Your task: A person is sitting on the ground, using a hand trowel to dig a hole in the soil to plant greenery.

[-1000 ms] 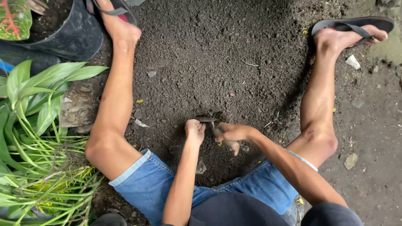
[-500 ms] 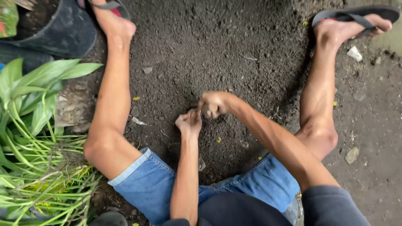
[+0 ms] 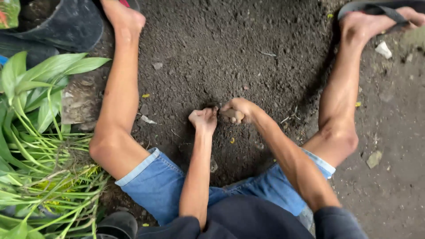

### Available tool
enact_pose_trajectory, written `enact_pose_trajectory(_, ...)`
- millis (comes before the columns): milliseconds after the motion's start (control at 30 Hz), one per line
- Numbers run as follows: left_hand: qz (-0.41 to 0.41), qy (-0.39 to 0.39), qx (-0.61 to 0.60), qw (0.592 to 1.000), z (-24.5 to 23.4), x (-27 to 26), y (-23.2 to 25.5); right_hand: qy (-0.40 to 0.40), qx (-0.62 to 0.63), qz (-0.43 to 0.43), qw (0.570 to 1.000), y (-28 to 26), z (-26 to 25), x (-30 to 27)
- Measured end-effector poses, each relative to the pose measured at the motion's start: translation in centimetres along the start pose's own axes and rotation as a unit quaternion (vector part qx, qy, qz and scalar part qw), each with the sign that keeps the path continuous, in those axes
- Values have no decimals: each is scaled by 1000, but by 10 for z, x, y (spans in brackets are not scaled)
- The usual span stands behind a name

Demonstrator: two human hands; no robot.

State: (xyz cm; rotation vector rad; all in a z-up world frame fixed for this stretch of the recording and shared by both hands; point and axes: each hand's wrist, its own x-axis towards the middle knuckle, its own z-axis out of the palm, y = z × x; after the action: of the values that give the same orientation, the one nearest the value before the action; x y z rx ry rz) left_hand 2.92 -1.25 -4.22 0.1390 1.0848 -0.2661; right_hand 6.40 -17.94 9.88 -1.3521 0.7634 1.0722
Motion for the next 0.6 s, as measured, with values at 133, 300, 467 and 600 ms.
enact_pose_trajectory(133,15,5,10,1000,-29,15,-32,41,-6,14,999,36,7,-5)
enact_pose_trajectory(300,-26,-23,83,996,10,-45,-59,64,-13,-6,998,30,-11,-69)
enact_pose_trajectory(467,-12,-35,44,998,5,18,-49,-118,-57,158,979,-5,-60,61)
enact_pose_trajectory(600,-56,-40,15,998,-21,29,-45,7,-94,12,995,6,-22,-4)
